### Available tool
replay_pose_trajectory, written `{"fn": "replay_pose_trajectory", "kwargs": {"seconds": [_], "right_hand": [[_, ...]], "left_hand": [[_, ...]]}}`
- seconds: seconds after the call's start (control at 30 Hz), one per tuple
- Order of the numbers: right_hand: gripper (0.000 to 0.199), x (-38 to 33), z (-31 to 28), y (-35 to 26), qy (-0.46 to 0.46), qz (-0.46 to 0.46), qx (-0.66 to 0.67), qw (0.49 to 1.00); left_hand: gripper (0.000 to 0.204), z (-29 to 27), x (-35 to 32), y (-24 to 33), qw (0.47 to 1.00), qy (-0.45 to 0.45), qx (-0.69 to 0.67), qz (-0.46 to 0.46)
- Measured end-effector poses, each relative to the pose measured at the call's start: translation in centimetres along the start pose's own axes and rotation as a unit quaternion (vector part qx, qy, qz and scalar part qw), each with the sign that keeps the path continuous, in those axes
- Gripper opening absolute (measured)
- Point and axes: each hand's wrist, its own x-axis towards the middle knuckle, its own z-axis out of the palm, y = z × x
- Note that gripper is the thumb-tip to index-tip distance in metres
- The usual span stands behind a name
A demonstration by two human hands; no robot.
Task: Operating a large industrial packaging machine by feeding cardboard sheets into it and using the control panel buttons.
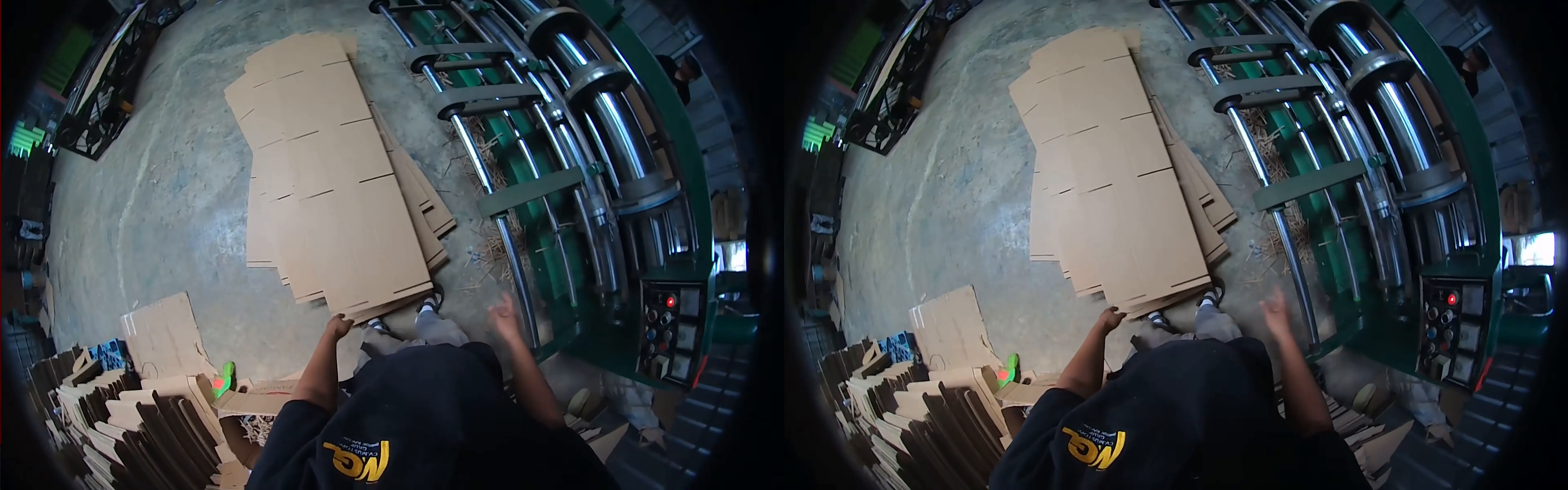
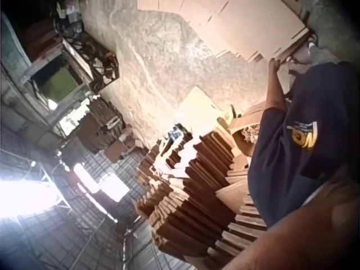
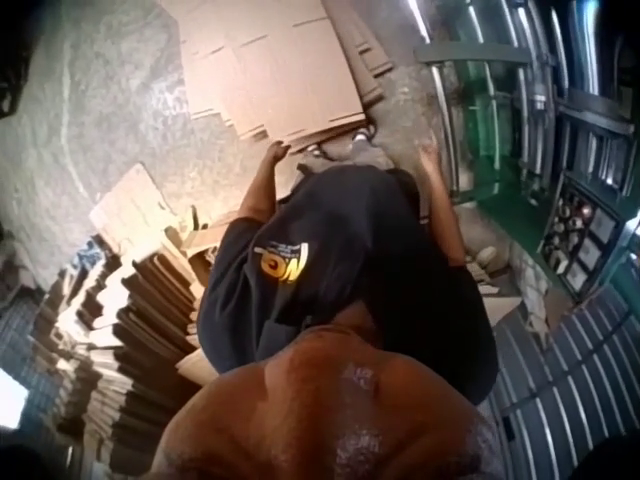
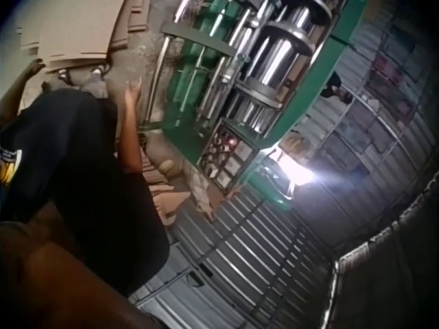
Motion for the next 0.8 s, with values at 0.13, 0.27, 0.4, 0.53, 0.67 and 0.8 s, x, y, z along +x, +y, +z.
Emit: {"fn": "replay_pose_trajectory", "kwargs": {"seconds": [0.13, 0.27, 0.4, 0.53, 0.67, 0.8], "right_hand": [[0.073, -3.7, -7.8, -2.7, 0.362, -0.095, -0.183, 0.909], [0.074, -5.6, -15.1, -8.1, 0.554, -0.103, -0.244, 0.789], [0.074, -8.0, -20.6, -10.5, 0.643, -0.034, -0.242, 0.726], [0.077, -8.4, -23.0, -11.4, 0.619, -0.015, -0.323, 0.716], [0.077, -7.1, -22.9, -12.4, 0.617, 0.016, -0.312, 0.722], [0.077, -6.7, -23.4, -12.1, 0.621, 0.041, -0.297, 0.724]], "left_hand": [[0.046, 2.6, -1.3, 1.5, 0.997, -0.036, 0.016, 0.07], [0.045, 2.9, 0.0, 1.7, 0.989, -0.097, -0.027, 0.112], [0.048, 0.6, 3.7, 4.9, 0.963, -0.198, -0.169, 0.073], [0.044, -4.8, 6.4, 8.7, 0.977, -0.138, -0.151, 0.057], [0.041, -7.8, 6.3, 11.3, 0.98, -0.085, -0.17, 0.059], [0.04, -7.9, 5.2, 11.8, 0.978, -0.051, -0.191, 0.069]]}}
